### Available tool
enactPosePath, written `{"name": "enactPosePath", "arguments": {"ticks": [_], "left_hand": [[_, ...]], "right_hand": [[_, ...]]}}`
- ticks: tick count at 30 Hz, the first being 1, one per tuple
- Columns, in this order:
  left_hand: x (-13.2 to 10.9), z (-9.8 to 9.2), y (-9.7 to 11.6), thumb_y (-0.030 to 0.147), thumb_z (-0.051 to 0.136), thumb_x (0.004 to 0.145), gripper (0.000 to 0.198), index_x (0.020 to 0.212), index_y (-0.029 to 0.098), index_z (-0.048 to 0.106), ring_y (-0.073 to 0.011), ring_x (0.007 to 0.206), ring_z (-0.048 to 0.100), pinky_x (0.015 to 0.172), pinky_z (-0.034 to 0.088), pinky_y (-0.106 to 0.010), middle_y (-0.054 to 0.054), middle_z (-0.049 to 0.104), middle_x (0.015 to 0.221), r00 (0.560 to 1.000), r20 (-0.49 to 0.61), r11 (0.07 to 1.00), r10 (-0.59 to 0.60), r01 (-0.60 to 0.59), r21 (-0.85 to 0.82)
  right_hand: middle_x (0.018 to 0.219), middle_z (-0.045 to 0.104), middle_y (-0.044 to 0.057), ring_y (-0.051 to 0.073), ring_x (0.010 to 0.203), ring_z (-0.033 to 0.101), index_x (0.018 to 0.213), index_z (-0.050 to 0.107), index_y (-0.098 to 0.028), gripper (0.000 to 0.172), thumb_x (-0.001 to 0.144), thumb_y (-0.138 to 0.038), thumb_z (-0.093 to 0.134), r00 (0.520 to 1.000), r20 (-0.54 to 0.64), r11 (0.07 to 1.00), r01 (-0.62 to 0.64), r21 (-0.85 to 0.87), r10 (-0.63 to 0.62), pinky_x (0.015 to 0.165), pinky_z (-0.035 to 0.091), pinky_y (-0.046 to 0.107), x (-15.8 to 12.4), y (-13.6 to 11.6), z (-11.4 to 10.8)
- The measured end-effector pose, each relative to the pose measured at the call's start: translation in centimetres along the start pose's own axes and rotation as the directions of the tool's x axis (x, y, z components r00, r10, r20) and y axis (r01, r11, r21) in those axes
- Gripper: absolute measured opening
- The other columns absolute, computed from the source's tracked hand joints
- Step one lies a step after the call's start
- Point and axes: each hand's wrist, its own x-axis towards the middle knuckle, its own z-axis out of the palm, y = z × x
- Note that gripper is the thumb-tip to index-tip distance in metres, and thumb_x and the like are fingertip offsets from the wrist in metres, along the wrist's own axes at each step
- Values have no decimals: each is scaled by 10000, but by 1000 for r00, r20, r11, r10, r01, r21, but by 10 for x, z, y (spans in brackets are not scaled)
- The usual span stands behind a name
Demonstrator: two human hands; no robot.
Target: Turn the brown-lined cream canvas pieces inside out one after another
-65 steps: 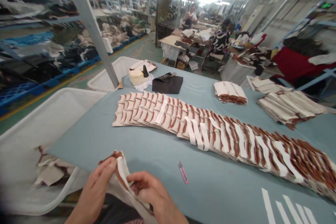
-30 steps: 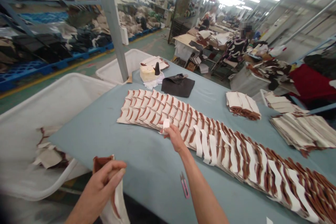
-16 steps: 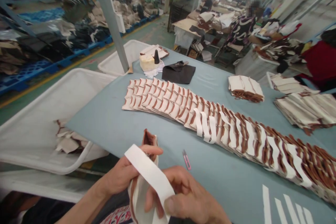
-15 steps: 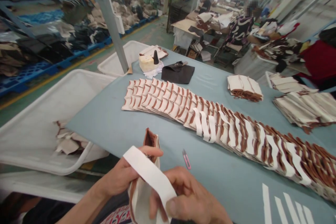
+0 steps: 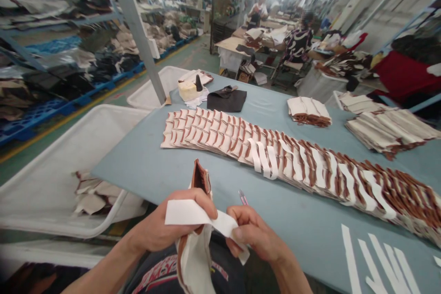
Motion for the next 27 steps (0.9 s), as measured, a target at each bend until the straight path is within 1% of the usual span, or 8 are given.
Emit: {"name": "enactPosePath", "arguments": {"ticks": [2,5,7,10,13,20,25,27], "left_hand": [[-1,0,4,369,671,941,260,983,124,751,-177,793,610,776,462,-257,-88,709,907,998,34,992,56,-60,115],[-2,2,4,300,638,942,206,968,127,748,-206,865,630,836,469,-283,-100,725,946,996,18,972,92,-94,216],[-3,6,2,260,620,933,177,961,127,734,-183,823,605,803,462,-269,-79,707,928,995,-50,973,81,-68,222],[-5,12,-3,256,604,927,173,891,122,708,-143,724,528,700,428,-237,-27,635,811,992,-130,980,5,22,199],[-6,17,-3,267,568,934,205,848,122,685,-124,681,463,642,389,-223,3,573,753,990,-134,979,-38,63,194],[-9,26,-1,328,527,964,323,697,150,564,-118,648,416,615,353,-232,22,489,692,990,-118,955,-75,105,278],[-15,34,-9,502,514,1009,384,803,182,559,-137,654,454,625,381,-246,25,503,723,950,-309,960,-35,118,254],[-19,35,-17,579,425,1034,479,765,195,522,-144,642,454,624,387,-257,24,499,699,895,-447,964,16,104,243]], "right_hand": [[796,697,36,154,657,607,900,651,-170,367,862,-528,720,984,-173,970,7,-243,-51,604,475,242,-1,-7,3],[1265,679,118,283,1125,643,1173,634,-210,353,883,-400,703,829,-400,679,-33,-733,-391,947,514,411,-5,-20,21],[1427,597,132,310,1302,566,1255,584,-235,428,854,-301,717,742,-269,440,39,-897,-614,1068,461,464,-7,-29,40],[1438,577,128,276,1342,533,1299,557,-238,465,853,-166,666,655,47,122,210,-970,-754,1115,440,439,-6,-41,65],[1403,600,135,275,1336,523,1308,576,-209,483,840,-92,585,631,199,0,300,-954,-750,1132,430,461,2,-47,74],[1217,716,98,238,1152,642,1155,685,-243,301,922,-99,559,582,168,168,479,-861,-796,997,524,419,4,-38,72],[871,744,45,186,847,688,883,713,-219,333,1078,-354,479,568,-386,686,576,-444,-727,818,554,330,9,-26,82],[676,666,5,146,617,613,828,698,-202,388,1039,-492,551,567,-568,779,580,-238,-596,630,521,274,14,-16,79]]}}
